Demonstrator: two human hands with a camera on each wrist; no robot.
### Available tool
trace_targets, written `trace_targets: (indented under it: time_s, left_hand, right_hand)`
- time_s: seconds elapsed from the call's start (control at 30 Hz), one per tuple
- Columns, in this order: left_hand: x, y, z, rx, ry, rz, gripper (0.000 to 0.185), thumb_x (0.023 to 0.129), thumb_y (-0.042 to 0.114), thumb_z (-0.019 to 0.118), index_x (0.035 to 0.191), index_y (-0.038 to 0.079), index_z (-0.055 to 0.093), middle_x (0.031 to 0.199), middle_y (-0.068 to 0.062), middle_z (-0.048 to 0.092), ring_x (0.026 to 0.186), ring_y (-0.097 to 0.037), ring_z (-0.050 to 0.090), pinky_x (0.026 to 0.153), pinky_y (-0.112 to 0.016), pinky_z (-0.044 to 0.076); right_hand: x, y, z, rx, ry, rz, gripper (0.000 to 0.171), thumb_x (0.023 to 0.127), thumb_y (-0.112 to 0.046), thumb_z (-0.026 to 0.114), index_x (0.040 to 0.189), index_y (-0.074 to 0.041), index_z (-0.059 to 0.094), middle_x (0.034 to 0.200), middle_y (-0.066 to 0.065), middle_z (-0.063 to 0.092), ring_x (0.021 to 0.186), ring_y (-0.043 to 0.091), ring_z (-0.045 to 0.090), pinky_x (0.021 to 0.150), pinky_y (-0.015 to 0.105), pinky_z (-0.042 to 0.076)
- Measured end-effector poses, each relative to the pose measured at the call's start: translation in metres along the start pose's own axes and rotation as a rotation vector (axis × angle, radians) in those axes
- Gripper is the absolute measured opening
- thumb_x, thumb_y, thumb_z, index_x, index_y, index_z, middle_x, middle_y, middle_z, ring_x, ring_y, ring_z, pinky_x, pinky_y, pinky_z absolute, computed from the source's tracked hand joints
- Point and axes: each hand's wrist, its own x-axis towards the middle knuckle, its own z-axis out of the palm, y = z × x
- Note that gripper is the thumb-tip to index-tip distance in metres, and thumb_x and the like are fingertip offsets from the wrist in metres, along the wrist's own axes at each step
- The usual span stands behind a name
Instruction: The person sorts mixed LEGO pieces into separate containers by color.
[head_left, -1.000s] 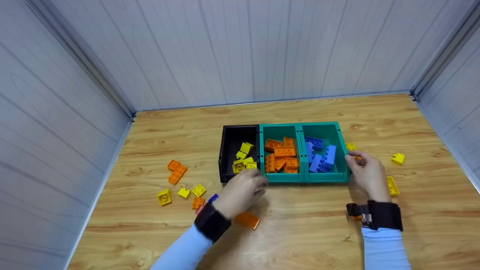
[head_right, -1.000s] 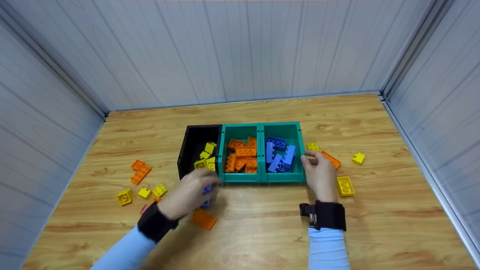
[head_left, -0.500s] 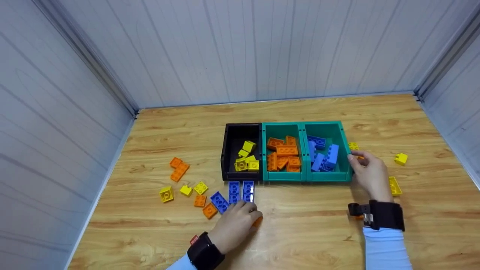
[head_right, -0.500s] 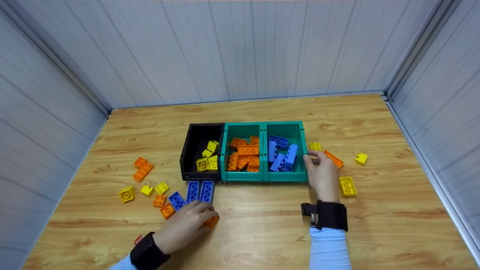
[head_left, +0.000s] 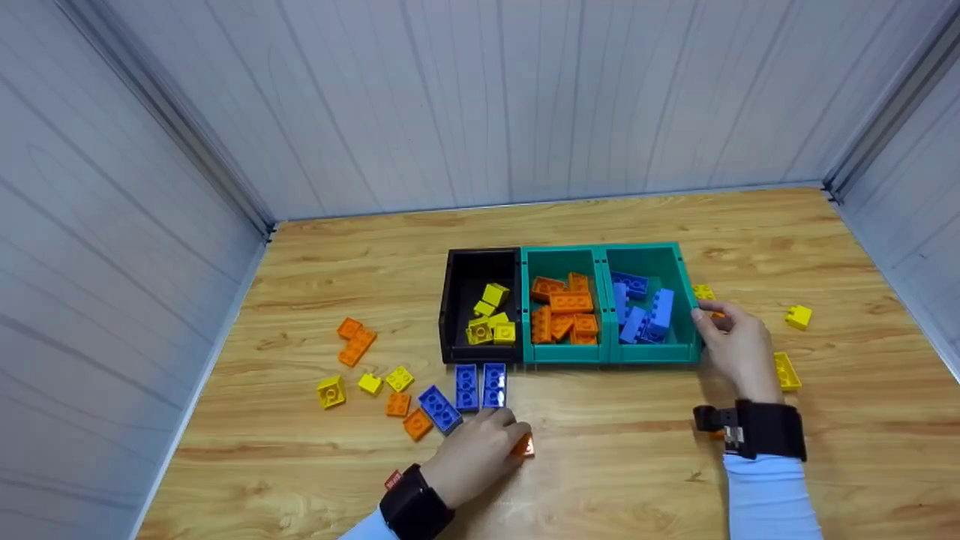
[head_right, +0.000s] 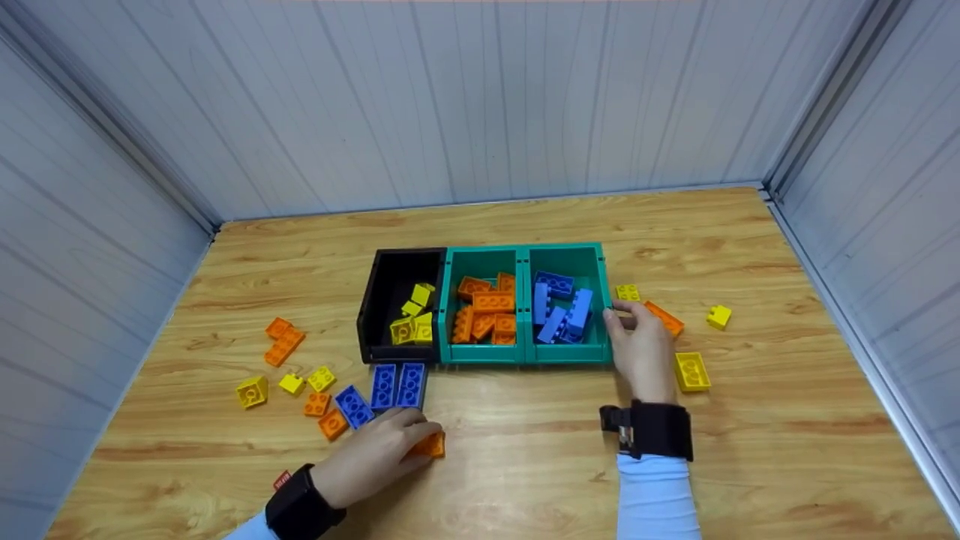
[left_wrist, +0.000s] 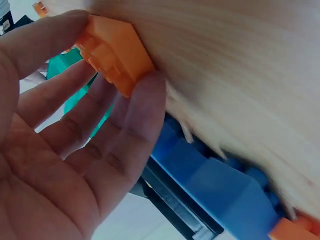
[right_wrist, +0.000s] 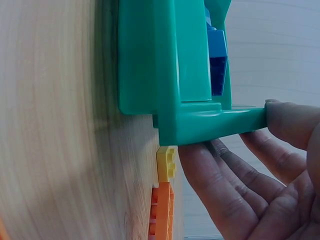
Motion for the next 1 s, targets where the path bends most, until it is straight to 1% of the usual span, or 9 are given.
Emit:
trace_targets:
  time_s: [0.07,0.17,0.3,0.4,0.5,0.67,0.8,0.9,1.0]
  left_hand:
    - [0.006,0.002,-0.007,-0.017,0.033,0.017,0.026,0.089,0.024,0.076,0.112,0.011,0.072,0.098,-0.002,0.064,0.089,-0.017,0.061,0.073,-0.027,0.054]
    - [0.02,0.004,-0.024,-0.051,0.08,0.022,0.033,0.09,0.025,0.075,0.118,0.01,0.071,0.106,-0.004,0.065,0.094,-0.017,0.061,0.079,-0.027,0.054]
    - [0.05,0.004,-0.047,-0.052,0.16,0.034,0.036,0.09,0.022,0.075,0.122,0.009,0.068,0.111,-0.005,0.065,0.098,-0.018,0.06,0.082,-0.025,0.054]
    - [0.079,0.003,-0.058,-0.014,0.2,0.046,0.034,0.09,0.02,0.074,0.122,0.009,0.069,0.112,-0.005,0.065,0.097,-0.019,0.059,0.082,-0.023,0.053]
    - [0.108,0.001,-0.06,0.035,0.199,0.041,0.032,0.091,0.021,0.074,0.121,0.01,0.069,0.111,-0.005,0.066,0.098,-0.019,0.059,0.083,-0.022,0.052]
    - [0.143,-0.003,-0.052,0.092,0.123,-0.013,0.029,0.094,0.022,0.07,0.122,0.014,0.07,0.114,-0.005,0.066,0.1,-0.021,0.06,0.081,-0.026,0.055]
    - [0.155,-0.009,-0.044,0.111,0.086,-0.047,0.026,0.097,0.018,0.066,0.122,0.014,0.071,0.118,-0.007,0.065,0.103,-0.024,0.06,0.083,-0.029,0.055]
    - [0.155,-0.013,-0.045,0.082,0.102,-0.05,0.029,0.095,0.01,0.067,0.124,0.011,0.07,0.121,-0.011,0.063,0.105,-0.026,0.059,0.085,-0.029,0.054]
    - [0.15,-0.017,-0.053,0.012,0.142,-0.041,0.034,0.091,0.005,0.07,0.125,0.007,0.068,0.123,-0.013,0.061,0.108,-0.027,0.058,0.09,-0.026,0.051]
  right_hand:
    - [0.0,0.0,0.0,-0.003,0.008,-0.008,0.058,0.103,-0.047,0.045,0.14,-0.003,0.053,0.124,0.028,0.061,0.11,0.039,0.059,0.081,0.043,0.051]
    - [0.0,0.0,0.0,0.002,-0.004,0.012,0.059,0.103,-0.048,0.044,0.141,-0.004,0.052,0.126,0.027,0.06,0.111,0.038,0.058,0.082,0.044,0.051]
    - [0.0,0.001,-0.001,0.014,-0.027,0.037,0.06,0.103,-0.049,0.043,0.144,-0.004,0.05,0.13,0.027,0.057,0.115,0.039,0.056,0.087,0.048,0.051]
    - [0.001,0.001,-0.001,0.012,-0.033,0.044,0.061,0.103,-0.049,0.042,0.144,-0.004,0.049,0.131,0.028,0.056,0.115,0.04,0.055,0.089,0.05,0.05]
    - [0.001,0.001,-0.001,0.005,-0.032,0.043,0.061,0.103,-0.049,0.042,0.144,-0.005,0.049,0.131,0.028,0.056,0.114,0.04,0.055,0.088,0.049,0.051]
    - [0.002,0.0,0.0,0.003,-0.043,0.044,0.059,0.103,-0.049,0.042,0.143,-0.006,0.05,0.13,0.027,0.057,0.11,0.038,0.058,0.083,0.045,0.053]
    - [0.001,0.0,0.001,0.012,-0.048,0.041,0.06,0.103,-0.049,0.043,0.143,-0.006,0.05,0.13,0.027,0.057,0.11,0.038,0.057,0.083,0.046,0.053]
    - [0.001,0.0,0.001,0.007,-0.032,0.014,0.059,0.103,-0.048,0.043,0.142,-0.005,0.051,0.129,0.028,0.058,0.111,0.04,0.058,0.084,0.048,0.052]
    - [0.0,0.001,0.0,-0.003,-0.006,-0.015,0.058,0.103,-0.047,0.044,0.141,-0.003,0.052,0.126,0.029,0.059,0.11,0.04,0.059,0.082,0.047,0.053]
